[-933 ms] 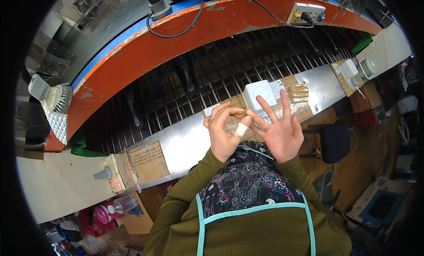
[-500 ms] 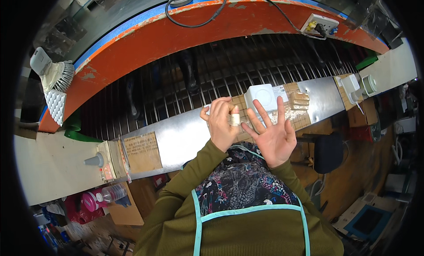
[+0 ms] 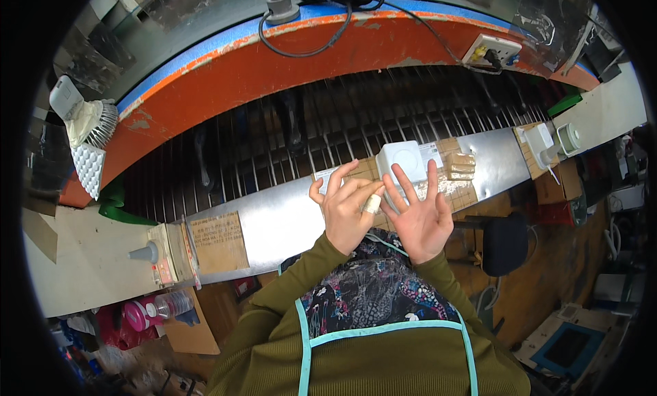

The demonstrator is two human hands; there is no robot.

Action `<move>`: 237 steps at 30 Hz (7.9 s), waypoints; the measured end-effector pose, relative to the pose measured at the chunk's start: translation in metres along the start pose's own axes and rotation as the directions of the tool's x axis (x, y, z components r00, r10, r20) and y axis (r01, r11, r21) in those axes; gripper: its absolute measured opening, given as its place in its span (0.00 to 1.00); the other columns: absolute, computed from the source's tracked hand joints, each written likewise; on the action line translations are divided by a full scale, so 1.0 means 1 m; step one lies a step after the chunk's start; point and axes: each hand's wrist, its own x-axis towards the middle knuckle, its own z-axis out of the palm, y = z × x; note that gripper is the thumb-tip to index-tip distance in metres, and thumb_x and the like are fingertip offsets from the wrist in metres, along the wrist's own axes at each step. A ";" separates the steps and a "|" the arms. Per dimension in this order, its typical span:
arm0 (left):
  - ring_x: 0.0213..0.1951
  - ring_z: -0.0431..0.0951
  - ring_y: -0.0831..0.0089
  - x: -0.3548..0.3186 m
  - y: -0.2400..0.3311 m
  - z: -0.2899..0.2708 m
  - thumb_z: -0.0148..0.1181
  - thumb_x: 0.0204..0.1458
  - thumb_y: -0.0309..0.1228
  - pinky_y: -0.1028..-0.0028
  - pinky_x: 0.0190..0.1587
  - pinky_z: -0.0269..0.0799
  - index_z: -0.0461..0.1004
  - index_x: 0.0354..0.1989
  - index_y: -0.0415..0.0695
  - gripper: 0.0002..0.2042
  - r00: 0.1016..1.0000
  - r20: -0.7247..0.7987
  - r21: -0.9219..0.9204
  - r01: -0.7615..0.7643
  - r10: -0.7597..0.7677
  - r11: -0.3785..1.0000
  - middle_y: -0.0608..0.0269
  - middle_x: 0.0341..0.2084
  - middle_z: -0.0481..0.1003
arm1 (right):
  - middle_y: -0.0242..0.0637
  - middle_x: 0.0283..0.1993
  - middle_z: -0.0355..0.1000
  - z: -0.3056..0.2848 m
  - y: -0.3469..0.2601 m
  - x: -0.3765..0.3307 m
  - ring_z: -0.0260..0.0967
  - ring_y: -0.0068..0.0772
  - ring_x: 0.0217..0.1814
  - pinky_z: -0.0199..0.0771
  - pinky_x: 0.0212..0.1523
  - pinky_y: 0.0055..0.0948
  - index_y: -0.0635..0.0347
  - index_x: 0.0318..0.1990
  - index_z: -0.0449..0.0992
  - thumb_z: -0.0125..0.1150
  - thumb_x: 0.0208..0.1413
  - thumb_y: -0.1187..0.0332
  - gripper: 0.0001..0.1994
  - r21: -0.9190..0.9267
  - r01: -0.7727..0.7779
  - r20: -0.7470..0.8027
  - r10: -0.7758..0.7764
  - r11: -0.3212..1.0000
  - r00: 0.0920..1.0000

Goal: The person applies a white adhesive to the sole of a black shoe using a small brush. The person repeatedly dips the brush into a container and spreads the adhesive along the shoe's sole and edges.

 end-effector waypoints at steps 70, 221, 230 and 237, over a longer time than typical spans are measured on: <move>0.40 0.74 0.70 0.006 -0.040 0.069 0.50 0.60 0.28 0.71 0.51 0.65 0.70 0.28 0.38 0.09 0.826 -0.062 -0.421 0.487 -0.560 0.765 0.63 0.25 0.72 | 0.44 0.33 0.77 -0.295 -0.251 0.286 0.77 0.44 0.37 0.76 0.45 0.36 0.58 0.49 0.76 0.60 0.47 0.68 0.18 -0.981 -0.187 -0.176 -0.674 0.057 0.717; 0.57 0.64 0.30 0.004 -0.002 -0.064 0.65 0.44 0.25 0.46 0.55 0.70 0.68 0.47 0.62 0.22 0.822 -0.276 -0.198 -0.556 0.499 0.807 0.47 0.57 0.66 | 0.32 0.37 0.68 0.095 -0.063 0.049 0.69 0.21 0.31 0.71 0.28 0.18 0.57 0.39 0.83 0.68 0.47 0.78 0.11 -0.666 0.730 0.729 -0.337 -0.151 0.595; 0.58 0.65 0.32 0.010 -0.003 -0.067 0.63 0.46 0.26 0.47 0.56 0.69 0.69 0.46 0.61 0.19 0.797 -0.280 -0.148 -0.587 0.536 0.796 0.47 0.56 0.67 | 0.32 0.35 0.70 0.091 -0.081 0.047 0.70 0.20 0.33 0.74 0.29 0.18 0.57 0.39 0.83 0.68 0.47 0.77 0.10 -0.714 0.695 0.698 -0.145 -0.080 0.701; 0.57 0.65 0.33 0.013 -0.004 -0.070 0.64 0.46 0.29 0.48 0.56 0.70 0.69 0.46 0.62 0.18 0.797 -0.267 -0.118 -0.585 0.542 0.803 0.47 0.56 0.68 | 0.33 0.36 0.70 0.085 -0.081 0.036 0.68 0.22 0.35 0.69 0.32 0.20 0.60 0.38 0.82 0.67 0.47 0.77 0.09 -0.743 0.667 0.669 -0.105 -0.063 0.736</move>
